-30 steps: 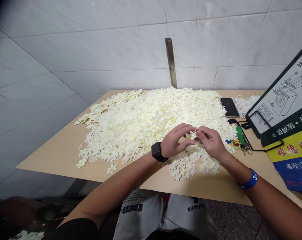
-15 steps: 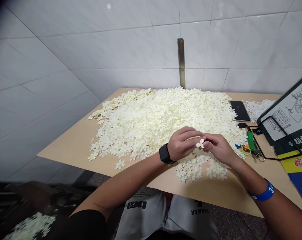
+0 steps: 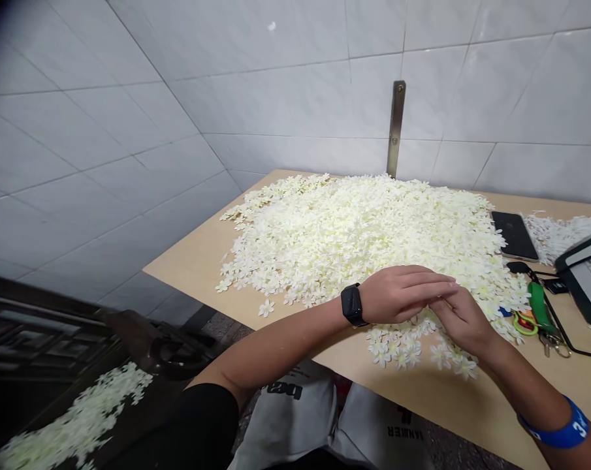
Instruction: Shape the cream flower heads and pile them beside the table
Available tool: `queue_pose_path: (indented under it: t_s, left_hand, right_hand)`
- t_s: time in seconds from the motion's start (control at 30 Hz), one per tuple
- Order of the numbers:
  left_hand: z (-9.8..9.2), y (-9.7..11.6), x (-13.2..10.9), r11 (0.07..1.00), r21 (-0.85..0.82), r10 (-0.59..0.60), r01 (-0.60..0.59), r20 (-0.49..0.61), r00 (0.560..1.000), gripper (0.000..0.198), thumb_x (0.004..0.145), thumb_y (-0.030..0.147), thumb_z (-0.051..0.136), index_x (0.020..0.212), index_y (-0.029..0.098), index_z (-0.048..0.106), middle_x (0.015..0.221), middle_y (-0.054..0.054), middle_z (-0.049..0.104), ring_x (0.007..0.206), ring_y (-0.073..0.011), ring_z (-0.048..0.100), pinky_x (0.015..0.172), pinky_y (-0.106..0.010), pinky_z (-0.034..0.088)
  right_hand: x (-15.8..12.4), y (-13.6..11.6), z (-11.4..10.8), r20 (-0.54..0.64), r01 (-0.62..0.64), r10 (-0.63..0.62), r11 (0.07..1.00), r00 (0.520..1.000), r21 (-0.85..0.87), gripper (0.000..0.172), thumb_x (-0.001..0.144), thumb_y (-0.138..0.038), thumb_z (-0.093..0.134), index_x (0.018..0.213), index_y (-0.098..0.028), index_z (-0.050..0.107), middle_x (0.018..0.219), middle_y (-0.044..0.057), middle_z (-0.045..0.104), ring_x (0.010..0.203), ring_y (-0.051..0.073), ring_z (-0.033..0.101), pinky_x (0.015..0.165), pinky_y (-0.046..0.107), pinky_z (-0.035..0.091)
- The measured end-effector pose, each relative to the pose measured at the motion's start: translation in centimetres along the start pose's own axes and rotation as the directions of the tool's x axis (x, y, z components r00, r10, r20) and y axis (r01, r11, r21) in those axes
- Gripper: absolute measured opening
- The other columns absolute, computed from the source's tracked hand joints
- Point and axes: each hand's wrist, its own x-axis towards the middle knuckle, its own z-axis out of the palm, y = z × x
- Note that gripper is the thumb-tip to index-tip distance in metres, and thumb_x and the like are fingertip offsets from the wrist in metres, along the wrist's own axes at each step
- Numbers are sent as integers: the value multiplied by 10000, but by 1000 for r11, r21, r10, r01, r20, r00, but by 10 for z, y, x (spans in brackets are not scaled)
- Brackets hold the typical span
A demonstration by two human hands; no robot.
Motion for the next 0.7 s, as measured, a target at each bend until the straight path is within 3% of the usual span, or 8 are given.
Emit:
queue_pose_path:
  t_s: [0.2, 0.3, 0.4, 0.5, 0.6, 0.7]
  left_hand:
    - [4, -8, -5, 999, -21, -40, 39, -70, 997, 301, 1027, 221, 494, 1260, 191, 681, 1352, -75, 696, 1264, -187, 663, 1105, -339, 565]
    - [7, -5, -8, 995, -49, -95, 91, -75, 993, 343, 1009, 152, 475, 1292, 166, 668, 1386, -84, 675, 1259, -178, 670, 1065, -314, 592]
    - [6, 1, -6, 988, -57, -148, 147, -10, 989, 506, 970, 25, 388, 1430, 142, 565, 1524, -95, 557, 1391, -164, 568, 1146, -306, 546]
    - [4, 4, 0, 990, -14, -139, 140, 51, 989, 588, 943, -23, 351, 1510, 88, 463, 1613, -112, 439, 1525, -155, 400, 1259, -301, 424]
    - [5, 2, 4, 994, -30, -107, 108, 57, 993, 529, 994, 62, 396, 1520, 13, 412, 1618, -165, 417, 1566, -160, 320, 1303, -288, 338]
    - [11, -3, 0, 984, -113, -136, 141, 54, 989, 536, 1049, 224, 428, 1547, 33, 371, 1548, -193, 506, 1491, -201, 452, 1250, -339, 417]
  right_hand:
    - [2, 1, -6, 80, -79, 73, 994, 994, 79, 470, 973, -560, 530, 719, -218, 730, 672, 54, 727, 601, 206, 698, 542, 288, 574]
    - [1, 1, -5, 76, -163, 155, 980, 985, 113, 521, 993, -563, 478, 687, -220, 723, 706, 84, 736, 664, 230, 723, 608, 320, 609]
    - [0, 5, -4, 43, -217, 213, 965, 976, 146, 492, 977, -559, 514, 683, -228, 728, 699, 84, 729, 659, 244, 722, 603, 346, 622]
    - [1, 8, -4, -31, -226, 234, 961, 972, 158, 375, 925, -501, 636, 671, -244, 734, 651, 78, 708, 595, 245, 698, 545, 335, 599]
    - [2, 7, -4, -110, -202, 217, 970, 970, 133, 332, 873, -466, 714, 625, -246, 720, 583, 65, 678, 531, 236, 654, 479, 328, 552]
    - [1, 2, -3, -139, -215, 222, 975, 965, 62, 421, 900, -498, 662, 572, -235, 686, 530, 34, 644, 485, 203, 607, 440, 307, 506]
